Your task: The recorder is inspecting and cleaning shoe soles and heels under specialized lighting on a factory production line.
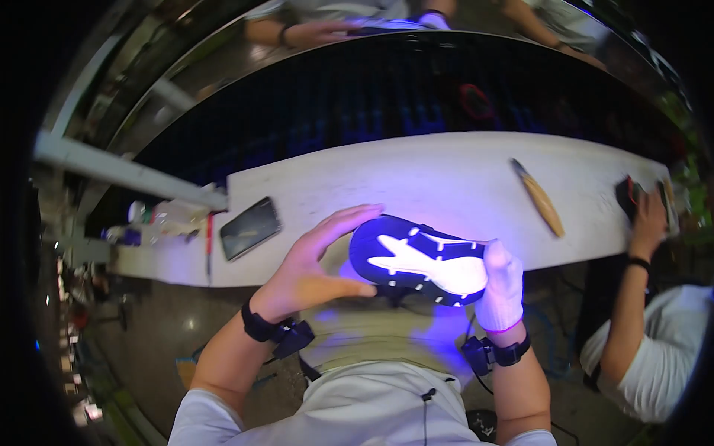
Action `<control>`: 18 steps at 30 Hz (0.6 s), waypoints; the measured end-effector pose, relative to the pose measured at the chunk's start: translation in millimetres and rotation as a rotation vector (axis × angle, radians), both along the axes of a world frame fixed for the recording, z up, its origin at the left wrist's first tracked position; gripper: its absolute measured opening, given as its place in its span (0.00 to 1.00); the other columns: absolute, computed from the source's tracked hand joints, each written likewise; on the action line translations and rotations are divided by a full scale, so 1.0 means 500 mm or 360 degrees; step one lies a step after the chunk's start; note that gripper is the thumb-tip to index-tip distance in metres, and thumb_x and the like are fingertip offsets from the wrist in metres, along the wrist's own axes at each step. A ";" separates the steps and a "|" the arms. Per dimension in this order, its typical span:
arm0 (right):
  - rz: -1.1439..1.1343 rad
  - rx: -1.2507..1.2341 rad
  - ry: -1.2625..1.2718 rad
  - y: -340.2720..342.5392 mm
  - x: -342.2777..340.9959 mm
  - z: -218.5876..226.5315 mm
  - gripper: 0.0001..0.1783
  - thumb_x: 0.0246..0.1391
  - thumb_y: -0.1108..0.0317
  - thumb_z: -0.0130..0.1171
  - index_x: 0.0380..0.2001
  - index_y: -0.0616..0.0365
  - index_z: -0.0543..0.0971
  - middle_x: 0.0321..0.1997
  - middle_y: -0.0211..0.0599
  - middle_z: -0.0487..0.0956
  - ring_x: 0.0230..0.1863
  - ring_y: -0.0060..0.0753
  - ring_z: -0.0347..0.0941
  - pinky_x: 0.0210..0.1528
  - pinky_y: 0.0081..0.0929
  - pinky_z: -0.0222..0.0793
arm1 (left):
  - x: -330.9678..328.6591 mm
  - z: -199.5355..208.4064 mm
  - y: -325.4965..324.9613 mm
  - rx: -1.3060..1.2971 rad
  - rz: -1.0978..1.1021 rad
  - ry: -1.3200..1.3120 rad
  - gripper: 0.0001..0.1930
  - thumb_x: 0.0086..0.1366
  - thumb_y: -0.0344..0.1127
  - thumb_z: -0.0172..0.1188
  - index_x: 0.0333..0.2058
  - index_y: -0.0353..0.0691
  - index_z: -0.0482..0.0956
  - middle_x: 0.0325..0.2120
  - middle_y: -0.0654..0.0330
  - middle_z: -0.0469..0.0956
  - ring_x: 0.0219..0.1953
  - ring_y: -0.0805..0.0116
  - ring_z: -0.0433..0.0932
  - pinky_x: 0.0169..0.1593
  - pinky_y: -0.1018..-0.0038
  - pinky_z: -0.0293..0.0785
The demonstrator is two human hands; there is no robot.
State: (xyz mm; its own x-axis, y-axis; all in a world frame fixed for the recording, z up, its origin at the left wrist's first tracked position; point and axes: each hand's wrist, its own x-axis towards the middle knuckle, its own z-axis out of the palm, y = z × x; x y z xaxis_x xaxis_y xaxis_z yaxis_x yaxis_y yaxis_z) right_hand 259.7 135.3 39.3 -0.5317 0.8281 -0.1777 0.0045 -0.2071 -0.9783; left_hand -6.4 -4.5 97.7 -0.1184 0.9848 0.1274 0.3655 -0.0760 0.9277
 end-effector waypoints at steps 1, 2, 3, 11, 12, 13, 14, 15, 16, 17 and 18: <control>0.0044 -0.0143 -0.0029 -0.003 -0.032 0.004 0.41 0.74 0.35 0.44 0.53 0.71 0.80 0.47 0.41 0.86 0.47 0.31 0.82 0.52 0.31 0.78 | -0.009 0.016 -0.007 0.0060 0.0044 0.0103 0.44 0.46 0.39 0.86 0.64 0.40 0.78 0.62 0.53 0.79 0.65 0.57 0.75 0.70 0.62 0.68; 0.0181 0.0060 -0.0047 -0.001 -0.059 0.017 0.42 0.72 0.33 0.47 0.56 0.70 0.79 0.49 0.40 0.84 0.50 0.29 0.79 0.57 0.32 0.74 | -0.018 0.033 -0.015 0.0069 0.0121 0.0104 0.44 0.46 0.39 0.86 0.64 0.40 0.78 0.62 0.53 0.79 0.65 0.57 0.75 0.70 0.62 0.68; 0.0253 0.0214 -0.0166 0.001 -0.084 0.035 0.44 0.69 0.31 0.51 0.58 0.68 0.77 0.52 0.39 0.81 0.54 0.28 0.76 0.61 0.32 0.71 | -0.018 0.048 -0.019 0.0200 0.0119 0.0266 0.43 0.44 0.40 0.86 0.62 0.40 0.80 0.60 0.54 0.80 0.61 0.58 0.77 0.67 0.63 0.71; 0.0483 0.1287 0.0217 -0.003 -0.204 0.146 0.23 0.40 0.67 0.76 0.42 0.59 0.82 0.45 0.40 0.77 0.46 0.36 0.76 0.51 0.31 0.74 | 0.037 0.073 0.003 -0.0165 0.0288 0.0168 0.40 0.41 0.43 0.89 0.53 0.37 0.80 0.45 0.53 0.86 0.47 0.61 0.85 0.55 0.67 0.80; 0.0497 0.1021 0.0372 -0.003 -0.210 0.144 0.17 0.46 0.69 0.72 0.40 0.60 0.81 0.44 0.39 0.78 0.45 0.35 0.76 0.49 0.30 0.73 | 0.030 0.070 0.003 -0.0303 0.0278 0.0163 0.40 0.41 0.43 0.89 0.52 0.36 0.80 0.44 0.54 0.86 0.46 0.62 0.86 0.55 0.68 0.80; 0.0526 0.0761 0.0476 0.000 -0.219 0.138 0.10 0.51 0.72 0.69 0.37 0.61 0.81 0.43 0.39 0.79 0.44 0.35 0.76 0.48 0.30 0.73 | 0.018 0.068 0.000 -0.0348 0.0270 0.0165 0.39 0.41 0.42 0.89 0.52 0.36 0.80 0.43 0.55 0.87 0.45 0.64 0.86 0.55 0.68 0.80; 0.0476 0.0600 0.0649 0.004 -0.229 0.132 0.05 0.61 0.72 0.61 0.34 0.62 0.78 0.39 0.36 0.78 0.40 0.33 0.75 0.45 0.28 0.70 | 0.011 0.064 0.000 -0.0406 0.0283 0.0177 0.38 0.42 0.41 0.89 0.51 0.35 0.80 0.42 0.56 0.87 0.45 0.65 0.86 0.55 0.69 0.80; 0.0419 0.0439 0.0827 0.009 -0.239 0.125 0.08 0.63 0.68 0.59 0.33 0.61 0.77 0.37 0.35 0.76 0.39 0.32 0.73 0.45 0.29 0.70 | 0.003 0.062 -0.004 -0.0332 0.0311 0.0196 0.37 0.43 0.41 0.88 0.51 0.34 0.80 0.41 0.56 0.87 0.44 0.67 0.86 0.55 0.69 0.80; 0.0320 0.0054 0.0929 0.014 -0.248 0.121 0.12 0.66 0.63 0.56 0.32 0.60 0.75 0.36 0.34 0.73 0.38 0.32 0.71 0.45 0.29 0.69 | -0.003 0.060 -0.003 -0.0240 0.0359 0.0094 0.36 0.44 0.47 0.87 0.47 0.32 0.82 0.38 0.51 0.88 0.41 0.60 0.89 0.50 0.67 0.83; 0.0262 -0.0748 0.1229 0.019 -0.258 0.118 0.14 0.67 0.60 0.55 0.32 0.60 0.73 0.36 0.36 0.71 0.39 0.33 0.69 0.47 0.31 0.68 | -0.006 0.059 -0.005 -0.0233 0.0332 0.0087 0.36 0.44 0.47 0.87 0.47 0.32 0.82 0.38 0.51 0.88 0.41 0.60 0.89 0.50 0.67 0.83; 0.0323 -0.0675 0.1042 0.023 -0.263 0.117 0.13 0.66 0.60 0.54 0.33 0.60 0.74 0.37 0.37 0.72 0.39 0.32 0.69 0.46 0.30 0.68 | -0.008 0.057 -0.004 -0.0338 0.0378 0.0072 0.35 0.45 0.47 0.87 0.46 0.32 0.82 0.38 0.52 0.88 0.41 0.61 0.89 0.49 0.68 0.83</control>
State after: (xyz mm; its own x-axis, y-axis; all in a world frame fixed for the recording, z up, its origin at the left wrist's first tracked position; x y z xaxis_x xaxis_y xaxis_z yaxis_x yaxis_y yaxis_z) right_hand 128.1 147.0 97.8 -0.7697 0.6360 -0.0556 -0.4653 -0.6184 -0.6334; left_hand -10.5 -6.5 126.5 -0.3473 0.9353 -0.0678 0.3911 0.2102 0.8960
